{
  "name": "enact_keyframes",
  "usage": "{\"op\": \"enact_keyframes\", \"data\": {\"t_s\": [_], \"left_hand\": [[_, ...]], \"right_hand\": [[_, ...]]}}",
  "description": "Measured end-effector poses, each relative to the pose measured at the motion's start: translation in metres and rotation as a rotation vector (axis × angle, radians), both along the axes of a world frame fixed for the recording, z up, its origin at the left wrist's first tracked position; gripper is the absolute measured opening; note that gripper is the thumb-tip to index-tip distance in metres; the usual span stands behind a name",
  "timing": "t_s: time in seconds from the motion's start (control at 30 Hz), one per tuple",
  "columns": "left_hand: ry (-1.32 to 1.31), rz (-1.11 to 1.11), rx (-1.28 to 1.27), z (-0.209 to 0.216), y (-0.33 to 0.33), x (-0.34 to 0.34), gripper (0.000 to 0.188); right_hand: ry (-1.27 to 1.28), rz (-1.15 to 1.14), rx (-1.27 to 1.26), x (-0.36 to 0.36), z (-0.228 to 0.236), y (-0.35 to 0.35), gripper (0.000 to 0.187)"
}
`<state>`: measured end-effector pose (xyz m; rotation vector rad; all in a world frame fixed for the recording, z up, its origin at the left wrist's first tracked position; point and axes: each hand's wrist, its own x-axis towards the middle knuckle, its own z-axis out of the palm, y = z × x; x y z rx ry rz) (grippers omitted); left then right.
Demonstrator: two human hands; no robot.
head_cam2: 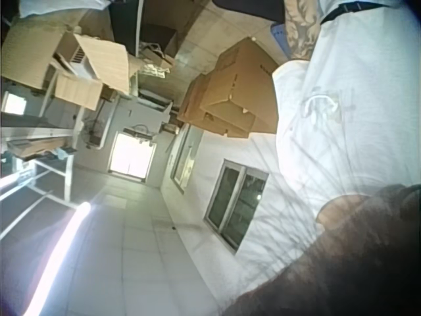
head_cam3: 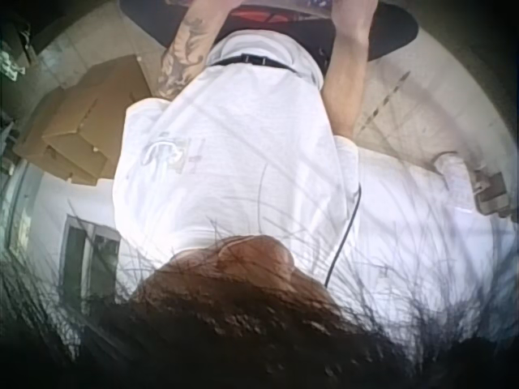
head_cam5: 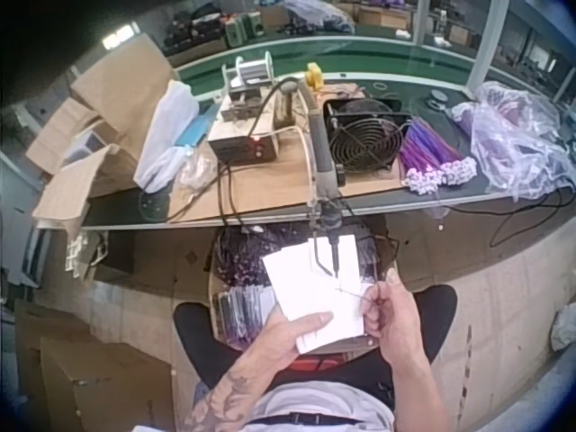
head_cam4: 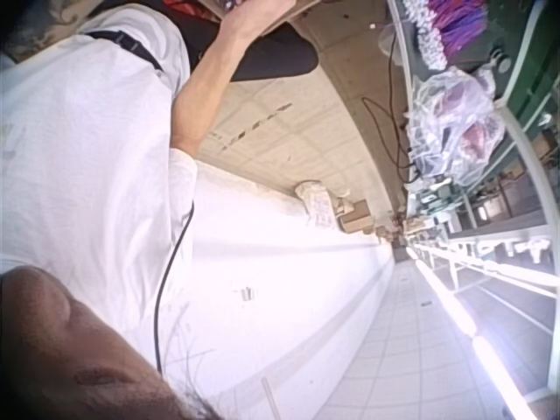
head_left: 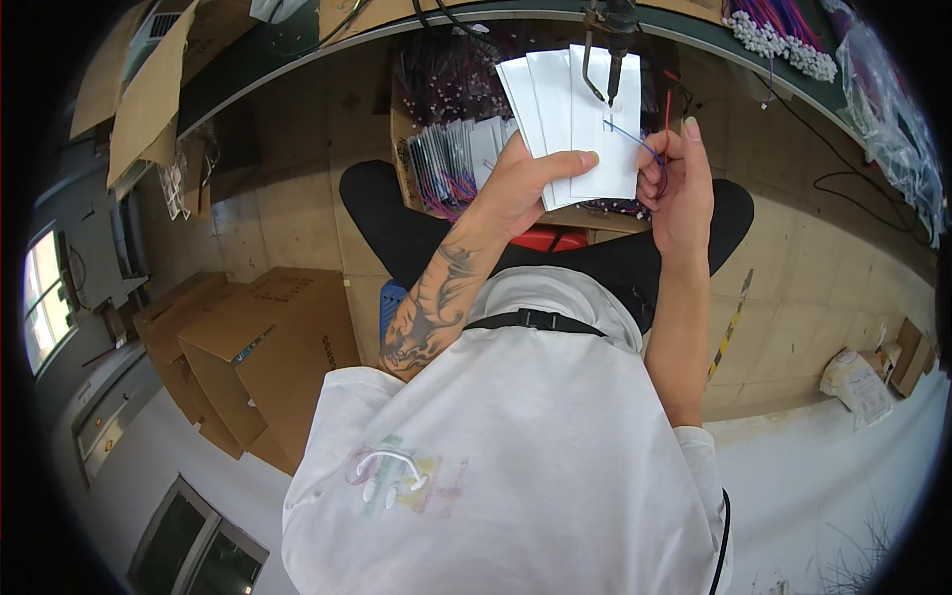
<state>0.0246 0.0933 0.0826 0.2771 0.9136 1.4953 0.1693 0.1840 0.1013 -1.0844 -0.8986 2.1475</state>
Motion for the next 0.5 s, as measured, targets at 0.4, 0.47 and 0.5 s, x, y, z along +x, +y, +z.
{"op": "enact_keyframes", "data": {"t_s": [0.4,0.47,0.5], "left_hand": [[-0.015,0.027,0.012,0.0045,-0.0006,-0.0037,0.047],[-0.001,0.028,0.021,0.0048,0.0003,-0.0050,0.046],[0.014,0.028,0.030,0.0057,0.0008,-0.0056,0.046]], "right_hand": [[-0.145,0.104,0.074,-0.0057,0.0018,0.0020,0.029],[-0.135,0.088,0.090,-0.0078,0.0013,0.0021,0.029],[-0.136,0.089,0.089,-0.0083,0.0025,0.0025,0.029]]}}
